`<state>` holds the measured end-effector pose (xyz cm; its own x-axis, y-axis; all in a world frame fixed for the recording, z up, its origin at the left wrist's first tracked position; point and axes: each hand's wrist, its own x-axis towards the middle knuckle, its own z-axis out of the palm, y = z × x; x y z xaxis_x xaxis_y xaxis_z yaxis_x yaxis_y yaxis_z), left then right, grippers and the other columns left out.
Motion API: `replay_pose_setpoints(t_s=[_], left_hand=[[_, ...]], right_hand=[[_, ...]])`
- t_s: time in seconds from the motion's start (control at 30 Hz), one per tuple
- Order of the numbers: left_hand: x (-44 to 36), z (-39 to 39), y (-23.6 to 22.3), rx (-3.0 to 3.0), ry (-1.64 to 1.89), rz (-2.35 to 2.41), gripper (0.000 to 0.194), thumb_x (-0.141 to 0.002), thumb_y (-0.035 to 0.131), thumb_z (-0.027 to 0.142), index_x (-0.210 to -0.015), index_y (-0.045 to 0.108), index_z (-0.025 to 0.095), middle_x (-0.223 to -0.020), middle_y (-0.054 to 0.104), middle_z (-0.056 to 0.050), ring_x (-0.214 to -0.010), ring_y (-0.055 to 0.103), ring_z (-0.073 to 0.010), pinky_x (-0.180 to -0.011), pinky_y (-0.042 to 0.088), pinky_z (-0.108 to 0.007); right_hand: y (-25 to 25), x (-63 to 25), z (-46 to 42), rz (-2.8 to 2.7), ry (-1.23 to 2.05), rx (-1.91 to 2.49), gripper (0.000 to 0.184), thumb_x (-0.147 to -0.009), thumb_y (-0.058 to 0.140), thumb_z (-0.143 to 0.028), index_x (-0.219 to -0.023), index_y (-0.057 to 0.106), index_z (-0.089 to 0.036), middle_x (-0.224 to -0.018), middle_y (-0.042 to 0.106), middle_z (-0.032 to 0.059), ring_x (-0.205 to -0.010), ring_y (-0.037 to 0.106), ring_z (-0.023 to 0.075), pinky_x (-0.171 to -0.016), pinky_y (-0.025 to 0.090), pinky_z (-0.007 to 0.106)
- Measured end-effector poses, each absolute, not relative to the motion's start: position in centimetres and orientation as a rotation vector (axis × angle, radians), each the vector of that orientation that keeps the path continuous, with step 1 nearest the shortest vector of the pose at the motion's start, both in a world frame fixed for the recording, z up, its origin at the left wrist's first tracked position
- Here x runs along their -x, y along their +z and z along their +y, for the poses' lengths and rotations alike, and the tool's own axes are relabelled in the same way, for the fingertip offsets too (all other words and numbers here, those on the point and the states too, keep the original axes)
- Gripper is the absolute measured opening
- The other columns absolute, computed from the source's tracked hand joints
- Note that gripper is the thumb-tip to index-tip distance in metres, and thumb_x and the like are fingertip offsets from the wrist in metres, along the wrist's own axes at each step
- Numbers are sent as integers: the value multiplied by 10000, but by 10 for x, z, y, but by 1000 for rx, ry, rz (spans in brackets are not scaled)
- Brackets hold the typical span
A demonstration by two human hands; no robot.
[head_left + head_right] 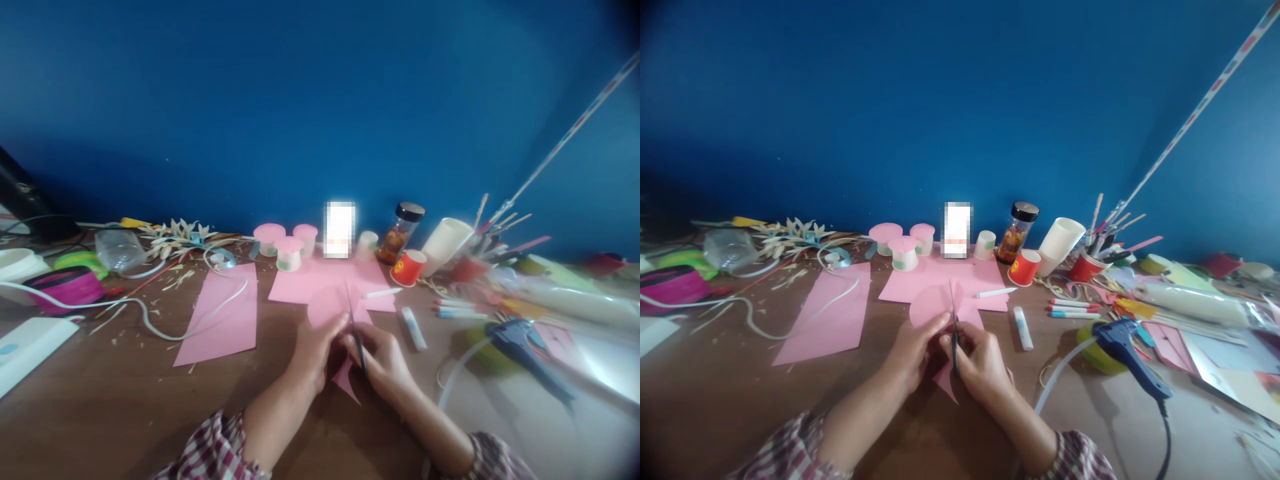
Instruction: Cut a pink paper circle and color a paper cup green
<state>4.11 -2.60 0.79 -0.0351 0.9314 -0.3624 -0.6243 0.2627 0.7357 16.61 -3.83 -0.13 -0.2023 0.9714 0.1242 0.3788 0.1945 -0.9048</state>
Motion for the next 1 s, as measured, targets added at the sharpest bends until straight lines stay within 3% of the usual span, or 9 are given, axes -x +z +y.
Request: replay_pose_setpoints(t_s=[0.53,0.7,1.0], left_hand=[[-38,-25,6,-417,1245,984,337,-594,797,270,-854,703,77,-727,708,-99,-638,660,-204,-599,513,-311],[-35,-24,7,-460,1255,985,367,-587,803,284,-870,699,75,-771,709,-115,-679,665,-218,-635,522,-325],[-33,-22,5,-511,1216,1015,356,-625,779,281,-896,687,70,-782,702,-122,-711,664,-232,-675,529,-355]], right_hand=[[2,-167,-38,-1733,972,1281,329,-832,585,-452,-856,697,-143,-626,616,21,-644,579,178,-580,457,249],[-1,-169,-37,-1734,976,1272,352,-834,587,-451,-937,697,-133,-646,625,23,-654,584,183,-584,464,254],[-2,-173,-36,-1751,979,1278,347,-837,585,-445,-911,702,-127,-686,655,42,-639,590,178,-562,465,247]])
